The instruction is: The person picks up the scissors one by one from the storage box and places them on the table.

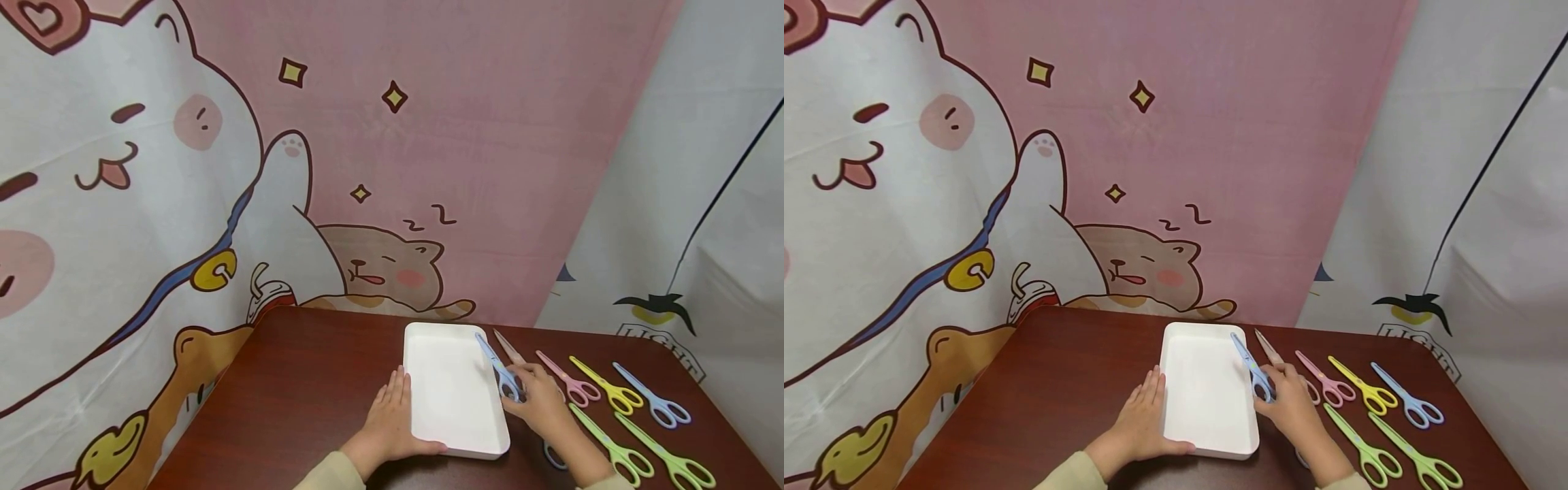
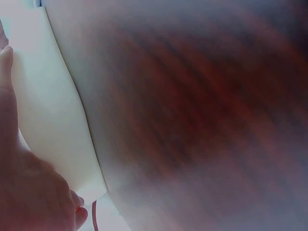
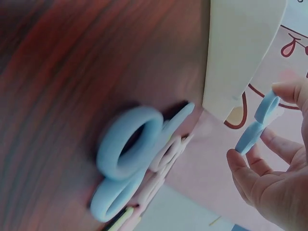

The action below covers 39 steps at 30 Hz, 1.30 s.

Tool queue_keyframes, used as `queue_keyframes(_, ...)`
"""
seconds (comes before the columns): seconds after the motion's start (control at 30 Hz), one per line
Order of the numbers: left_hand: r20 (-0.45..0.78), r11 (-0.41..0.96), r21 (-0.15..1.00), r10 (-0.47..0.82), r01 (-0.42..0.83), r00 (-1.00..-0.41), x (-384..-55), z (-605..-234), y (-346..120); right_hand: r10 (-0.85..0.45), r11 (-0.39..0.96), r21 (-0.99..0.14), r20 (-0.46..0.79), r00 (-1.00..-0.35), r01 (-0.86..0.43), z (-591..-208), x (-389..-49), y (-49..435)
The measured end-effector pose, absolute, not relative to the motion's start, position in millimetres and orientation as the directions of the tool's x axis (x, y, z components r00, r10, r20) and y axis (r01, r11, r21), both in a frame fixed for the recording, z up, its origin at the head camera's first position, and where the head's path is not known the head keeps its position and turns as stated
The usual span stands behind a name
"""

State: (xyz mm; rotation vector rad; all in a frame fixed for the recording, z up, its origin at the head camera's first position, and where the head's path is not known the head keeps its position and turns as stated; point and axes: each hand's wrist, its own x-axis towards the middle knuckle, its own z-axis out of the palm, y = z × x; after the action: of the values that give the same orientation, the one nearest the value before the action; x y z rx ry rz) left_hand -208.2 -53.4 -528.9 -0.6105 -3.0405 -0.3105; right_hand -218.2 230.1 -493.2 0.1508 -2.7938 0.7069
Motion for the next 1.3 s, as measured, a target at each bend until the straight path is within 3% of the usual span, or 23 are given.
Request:
queue_keyframes(0.23,0.097,0.898,0.190,0.386,0.398,-0.917,-209.6,-533.6,-53.4,-0.067,0.876,-0.415,0.396,-0.916,-0.244,-494.1,-218.0,245.8)
queue_keyframes(0.53,0.124,0.901,0.177,0.379,0.397,-0.917,-210.1,-536.2,-53.2,-0.028,0.887,-0.443,0.236,-0.971,-0.133,-486.9,-209.9,267.3)
queue_keyframes(1.03,0.092,0.908,0.177,0.369,0.380,-0.925,-211.5,-538.7,-53.2,0.006,0.905,-0.414,0.245,-0.970,-0.099,-491.9,-199.8,314.0)
queue_keyframes(1.3,0.078,0.908,0.183,0.368,0.376,-0.927,-211.5,-538.3,-52.6,0.062,0.912,-0.410,0.124,-0.990,0.006,-492.6,-194.5,341.5)
